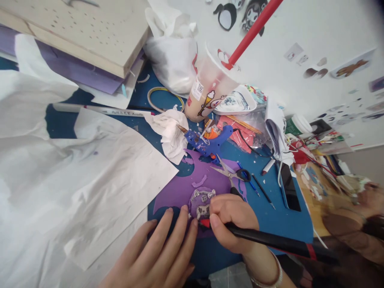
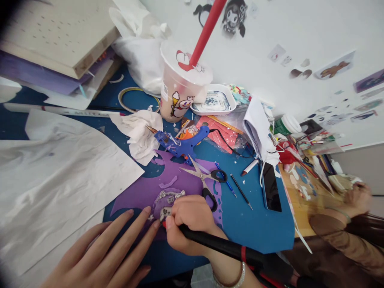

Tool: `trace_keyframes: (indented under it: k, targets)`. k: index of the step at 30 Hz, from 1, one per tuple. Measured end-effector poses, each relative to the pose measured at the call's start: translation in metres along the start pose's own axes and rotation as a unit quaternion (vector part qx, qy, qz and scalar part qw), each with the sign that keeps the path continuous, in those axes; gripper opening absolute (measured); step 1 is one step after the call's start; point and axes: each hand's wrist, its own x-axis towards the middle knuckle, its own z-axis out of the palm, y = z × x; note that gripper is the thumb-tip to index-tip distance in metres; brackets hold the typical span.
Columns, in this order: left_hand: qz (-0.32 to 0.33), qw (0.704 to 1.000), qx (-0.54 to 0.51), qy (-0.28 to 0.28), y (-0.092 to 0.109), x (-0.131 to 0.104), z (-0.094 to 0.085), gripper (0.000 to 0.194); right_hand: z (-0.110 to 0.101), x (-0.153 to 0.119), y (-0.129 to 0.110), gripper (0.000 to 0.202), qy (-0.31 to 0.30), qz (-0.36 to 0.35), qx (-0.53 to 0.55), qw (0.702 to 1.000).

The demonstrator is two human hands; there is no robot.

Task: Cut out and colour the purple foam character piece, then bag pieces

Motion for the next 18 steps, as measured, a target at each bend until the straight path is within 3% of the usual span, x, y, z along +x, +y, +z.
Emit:
trace_keyframes:
  k: [18]
  targets:
    - [-0.004, 1.000, 0.000, -0.012, -0.0003, 0.0017, 0.0000, 0.040, -0.0002, -0.0029, 0.0012, 0.029, 0.012, 0.012, -0.029, 0.999]
